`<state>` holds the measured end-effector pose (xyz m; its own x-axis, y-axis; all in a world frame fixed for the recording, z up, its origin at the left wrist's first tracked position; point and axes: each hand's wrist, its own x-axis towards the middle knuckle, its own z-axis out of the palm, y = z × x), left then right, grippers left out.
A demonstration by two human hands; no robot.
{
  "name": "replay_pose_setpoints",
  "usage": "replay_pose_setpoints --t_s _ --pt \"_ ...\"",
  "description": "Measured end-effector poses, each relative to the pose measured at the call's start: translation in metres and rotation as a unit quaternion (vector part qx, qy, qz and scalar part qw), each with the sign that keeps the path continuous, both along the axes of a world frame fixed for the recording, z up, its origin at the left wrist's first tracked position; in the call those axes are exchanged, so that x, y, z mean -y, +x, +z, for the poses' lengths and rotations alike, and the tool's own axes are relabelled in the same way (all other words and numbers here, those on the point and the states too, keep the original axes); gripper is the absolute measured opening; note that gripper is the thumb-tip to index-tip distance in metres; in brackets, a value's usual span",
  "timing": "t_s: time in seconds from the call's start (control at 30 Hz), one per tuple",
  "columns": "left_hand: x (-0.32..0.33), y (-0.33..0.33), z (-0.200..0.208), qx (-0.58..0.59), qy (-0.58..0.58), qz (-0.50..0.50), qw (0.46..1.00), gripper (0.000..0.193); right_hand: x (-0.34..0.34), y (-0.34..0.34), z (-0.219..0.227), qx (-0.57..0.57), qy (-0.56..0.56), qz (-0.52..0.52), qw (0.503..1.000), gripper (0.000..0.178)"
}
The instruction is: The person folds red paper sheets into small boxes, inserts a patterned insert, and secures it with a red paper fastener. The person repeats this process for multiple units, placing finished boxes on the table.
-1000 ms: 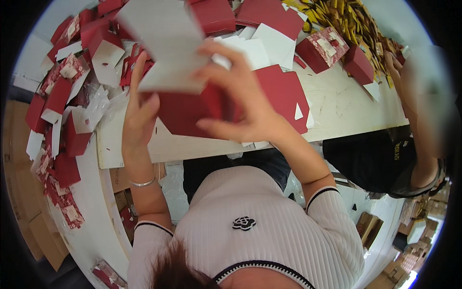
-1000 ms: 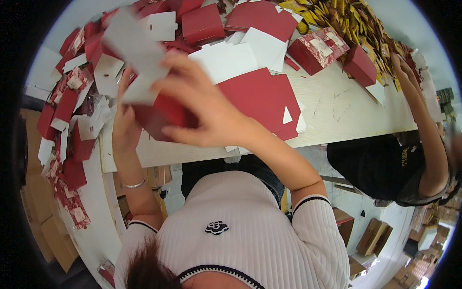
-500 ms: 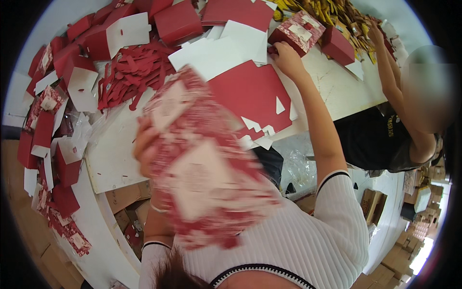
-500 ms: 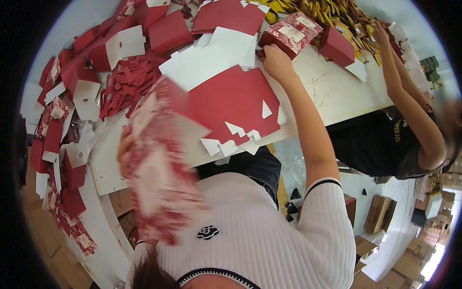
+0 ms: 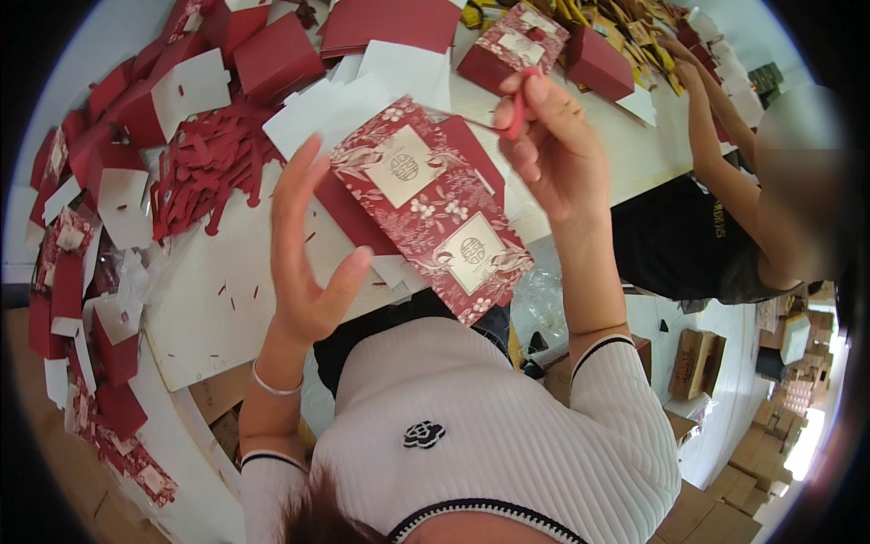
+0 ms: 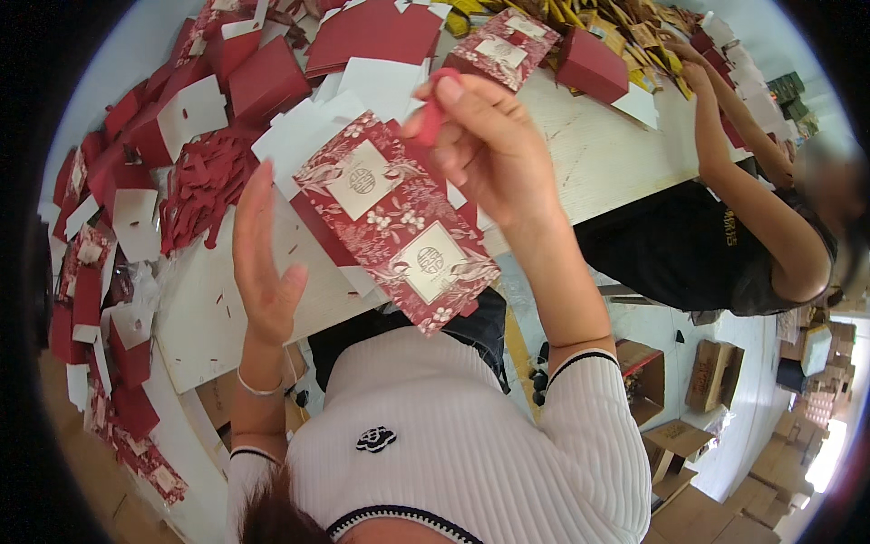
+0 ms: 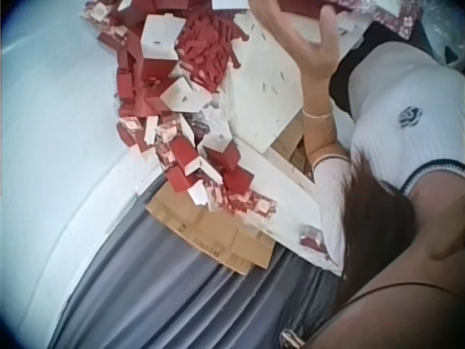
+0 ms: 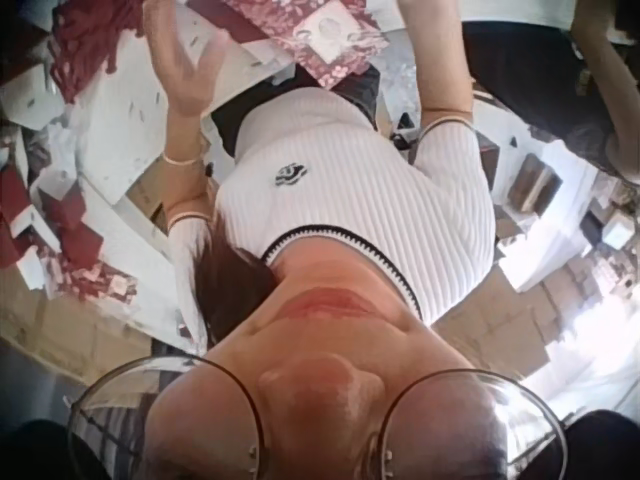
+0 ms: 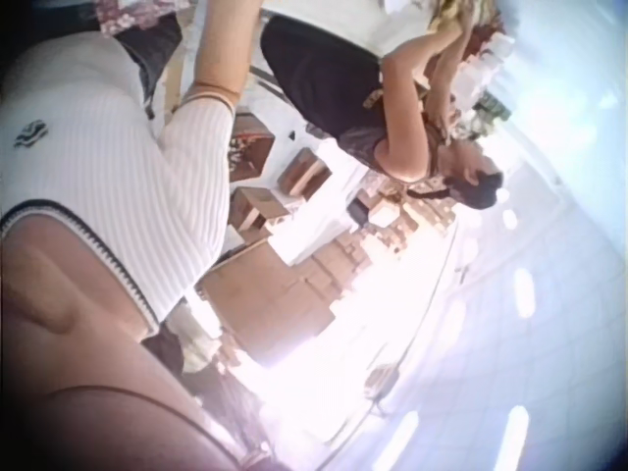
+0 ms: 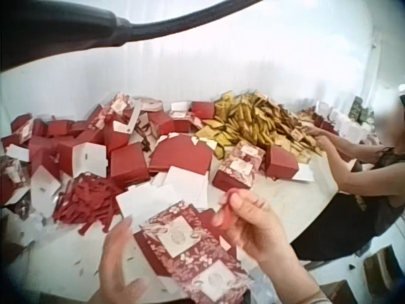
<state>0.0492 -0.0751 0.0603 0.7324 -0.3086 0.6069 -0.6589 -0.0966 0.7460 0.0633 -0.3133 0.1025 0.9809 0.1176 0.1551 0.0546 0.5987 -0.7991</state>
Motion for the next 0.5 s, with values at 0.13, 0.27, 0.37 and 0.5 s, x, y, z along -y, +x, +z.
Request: replay_pose_setpoints --t_s 0.13,0.27,0.37,0.5 --pt "0.028 0.014 0.012 -0.076 -0.106 -0.024 0.991 0.042 -0.032 -0.011 0.001 -0.1 0.139 0.102 0.98 0.025" --pt "0.023 0.011 0.016 -0.268 -0.111 -0.077 0.954 0.026 -0.04 -0.01 -0.006 -0.095 0.107 -0.018 0.99 0.022" --pt "0.028 0.007 0.021 -0.334 -0.088 -0.059 0.937 0.02 -0.039 -0.011 -0.022 0.056 -0.041 -0.145 0.987 0.025" --pt "0.03 0.011 0.021 -0.351 -0.108 -0.086 0.926 0.013 -0.041 -0.023 -0.026 0.289 -0.249 -0.098 0.919 0.036"
